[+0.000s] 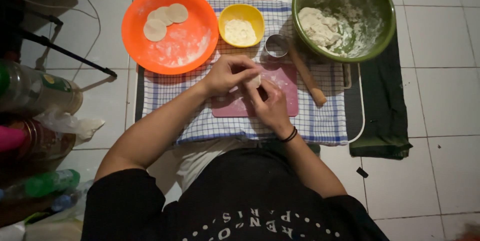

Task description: Folding and sealing a dumpling by hand using dough skins and filling.

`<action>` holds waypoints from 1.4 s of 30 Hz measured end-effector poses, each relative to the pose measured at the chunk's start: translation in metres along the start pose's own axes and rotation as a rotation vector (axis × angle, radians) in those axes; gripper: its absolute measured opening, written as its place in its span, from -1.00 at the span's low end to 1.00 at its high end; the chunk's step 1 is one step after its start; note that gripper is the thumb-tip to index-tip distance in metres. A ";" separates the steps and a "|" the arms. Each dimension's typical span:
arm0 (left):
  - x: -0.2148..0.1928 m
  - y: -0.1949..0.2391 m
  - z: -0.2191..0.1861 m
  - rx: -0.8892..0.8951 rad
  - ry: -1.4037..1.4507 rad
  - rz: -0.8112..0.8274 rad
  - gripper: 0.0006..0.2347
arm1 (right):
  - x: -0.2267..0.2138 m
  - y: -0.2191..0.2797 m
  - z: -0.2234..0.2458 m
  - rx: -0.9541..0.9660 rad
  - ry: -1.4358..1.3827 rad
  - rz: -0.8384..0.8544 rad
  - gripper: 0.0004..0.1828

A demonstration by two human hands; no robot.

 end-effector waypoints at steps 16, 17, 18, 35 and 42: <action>0.001 -0.007 -0.003 0.121 -0.078 0.016 -0.88 | -0.005 -0.001 0.000 0.016 -0.029 -0.027 -0.84; 0.001 -0.004 0.000 0.095 -0.063 0.003 -0.88 | -0.005 0.001 -0.001 0.028 -0.022 -0.027 -0.83; 0.001 -0.001 0.003 0.070 -0.048 -0.010 -0.89 | -0.005 0.004 -0.002 0.041 -0.015 -0.027 -0.83; -0.021 -0.003 0.075 -0.423 0.211 -0.210 -0.83 | -0.013 -0.047 0.003 0.100 -0.064 0.196 -0.86; -0.037 0.000 0.033 -0.269 -0.055 -0.401 -0.82 | 0.005 -0.055 -0.025 0.155 -0.247 0.228 -0.80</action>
Point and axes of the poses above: each hand's wrist, its own y-axis away from the middle knuckle, its own x-axis out of the palm, z = x × y, the point moved 9 cm from there along -y, towards the middle knuckle, and after that the axes turned 9 degrees about -y, right-handed, at the moved point
